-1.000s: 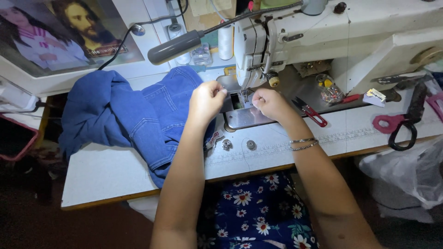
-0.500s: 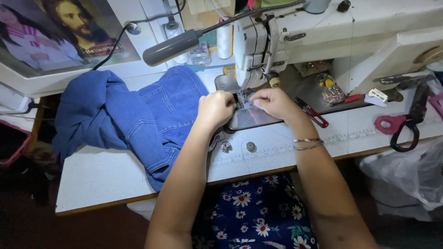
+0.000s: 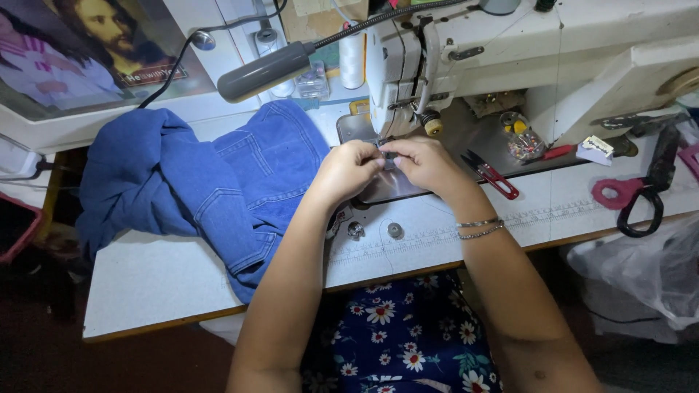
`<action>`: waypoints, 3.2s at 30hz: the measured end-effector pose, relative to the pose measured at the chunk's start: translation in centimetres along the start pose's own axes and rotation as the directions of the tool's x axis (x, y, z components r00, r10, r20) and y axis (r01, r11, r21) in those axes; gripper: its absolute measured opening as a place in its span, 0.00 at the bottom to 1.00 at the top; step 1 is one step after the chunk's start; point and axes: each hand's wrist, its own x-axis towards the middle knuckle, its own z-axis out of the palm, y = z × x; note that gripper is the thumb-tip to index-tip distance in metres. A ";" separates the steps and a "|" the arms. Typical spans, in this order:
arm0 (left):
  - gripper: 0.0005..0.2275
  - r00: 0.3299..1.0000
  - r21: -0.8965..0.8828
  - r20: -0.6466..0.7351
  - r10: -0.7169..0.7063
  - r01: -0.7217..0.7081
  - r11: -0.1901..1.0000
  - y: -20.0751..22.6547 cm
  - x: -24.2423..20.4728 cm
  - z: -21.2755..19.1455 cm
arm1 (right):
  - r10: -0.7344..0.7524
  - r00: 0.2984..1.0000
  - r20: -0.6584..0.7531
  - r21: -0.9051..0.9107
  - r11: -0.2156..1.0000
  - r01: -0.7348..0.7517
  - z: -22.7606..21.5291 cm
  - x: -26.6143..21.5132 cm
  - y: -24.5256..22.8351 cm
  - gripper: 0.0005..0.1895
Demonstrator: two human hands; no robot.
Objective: Threading an industrial sewing machine by routing the thread through tension discs, guides, and the needle eye.
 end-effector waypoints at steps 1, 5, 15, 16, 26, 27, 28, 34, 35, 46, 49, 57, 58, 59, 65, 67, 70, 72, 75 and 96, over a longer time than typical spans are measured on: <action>0.08 1.000 -0.040 -0.013 -0.023 0.022 0.999 -0.3 0.1 0.0 | 0.014 1.000 -0.005 -0.033 0.999 -0.014 0.1 0.0 -0.1 0.15; 0.08 0.988 -0.134 -0.123 -0.090 0.073 0.988 -2.3 1.1 -0.3 | 0.089 0.996 -0.023 -0.144 0.985 -0.091 1.0 -0.3 2.3 0.05; 0.07 0.949 -0.562 -0.302 -0.095 -0.097 0.822 -3.1 1.0 -0.8 | 0.242 0.969 0.053 -0.437 0.878 -0.195 2.4 0.3 1.2 0.15; 0.06 0.950 -0.616 -0.300 -0.085 -0.125 0.777 -3.4 1.1 -0.7 | 0.247 0.969 0.025 -0.443 0.871 -0.210 3.0 0.6 2.3 0.12; 0.04 0.953 -0.697 -0.291 -0.087 -0.148 0.701 -1.7 -0.1 -2.5 | 0.481 0.876 -0.034 0.335 0.831 -0.444 -0.6 -1.0 0.0 0.11; 0.04 0.956 -0.701 -0.281 -0.084 -0.145 0.699 -1.7 -0.1 -2.4 | 0.540 0.842 -0.013 0.336 0.795 -0.505 -0.6 -0.6 0.7 0.13; 0.04 0.959 -0.704 -0.272 -0.080 -0.142 0.696 -1.7 -0.1 -2.4 | 0.596 0.803 0.008 0.335 0.755 -0.563 -0.7 -0.3 1.3 0.15; 0.04 0.958 -0.711 -0.275 -0.082 -0.145 0.688 -1.5 -0.2 -2.5 | 0.264 0.964 0.023 -0.355 0.904 -0.239 2.0 0.1 1.0 0.19; 0.04 0.958 -0.712 -0.274 -0.081 -0.145 0.687 -1.8 -0.1 -2.4 | 0.265 0.964 0.022 -0.356 0.903 -0.240 2.8 0.1 2.0 0.19; 0.05 0.956 0.158 -0.283 -0.078 0.127 0.979 -5.1 2.2 0.5 | 0.137 0.977 -0.163 -0.231 0.958 -0.173 4.8 1.2 8.5 0.13; 0.06 0.966 0.271 -0.257 -0.018 0.090 0.958 -4.5 1.9 1.2 | 0.177 0.975 -0.134 -0.228 0.952 -0.204 4.3 1.3 7.9 0.11; 0.06 0.981 0.318 -0.175 0.087 -0.027 0.948 -2.4 1.3 1.5 | 0.179 0.979 -0.092 -0.306 0.931 -0.199 3.7 1.5 7.7 0.10; 0.06 0.983 0.328 -0.153 0.101 -0.046 0.944 -2.4 1.5 1.8 | 0.187 0.980 -0.073 -0.317 0.927 -0.200 3.5 1.3 7.4 0.10; 0.06 0.984 0.329 -0.150 0.100 -0.045 0.943 -2.5 1.6 2.0 | 0.189 0.979 -0.072 -0.315 0.927 -0.202 3.1 0.9 6.3 0.10; 0.07 0.992 0.352 -0.097 0.078 -0.039 0.935 -2.4 1.9 2.0 | 0.255 0.956 0.147 -0.126 0.963 -0.237 0.0 -0.6 1.4 0.04; 0.06 0.994 0.320 -0.103 0.047 -0.011 0.947 -2.5 2.1 2.1 | 0.249 0.950 0.190 -0.042 0.968 -0.246 -0.1 -0.9 1.5 0.04; 0.07 0.994 0.239 -0.104 0.017 0.008 0.971 -1.8 1.6 1.2 | 0.273 0.941 0.201 0.177 0.934 -0.309 -1.3 -1.3 -1.3 0.02; 0.07 0.991 0.153 -0.135 -0.001 0.022 0.988 -3.0 2.3 1.5 | 0.277 0.932 0.234 0.356 0.868 -0.347 -2.3 -1.2 -0.6 0.02; 0.08 0.979 -0.065 -0.189 -0.074 0.063 0.996 -3.1 2.4 0.9 | 0.278 0.917 0.286 0.591 0.702 -0.398 -3.6 -1.2 -1.3 0.03; 0.11 0.948 -0.488 -0.232 0.218 -0.308 0.816 2.8 -2.2 -1.2 | 0.190 0.960 0.207 0.786 0.552 -0.279 -3.8 -4.2 0.8 0.05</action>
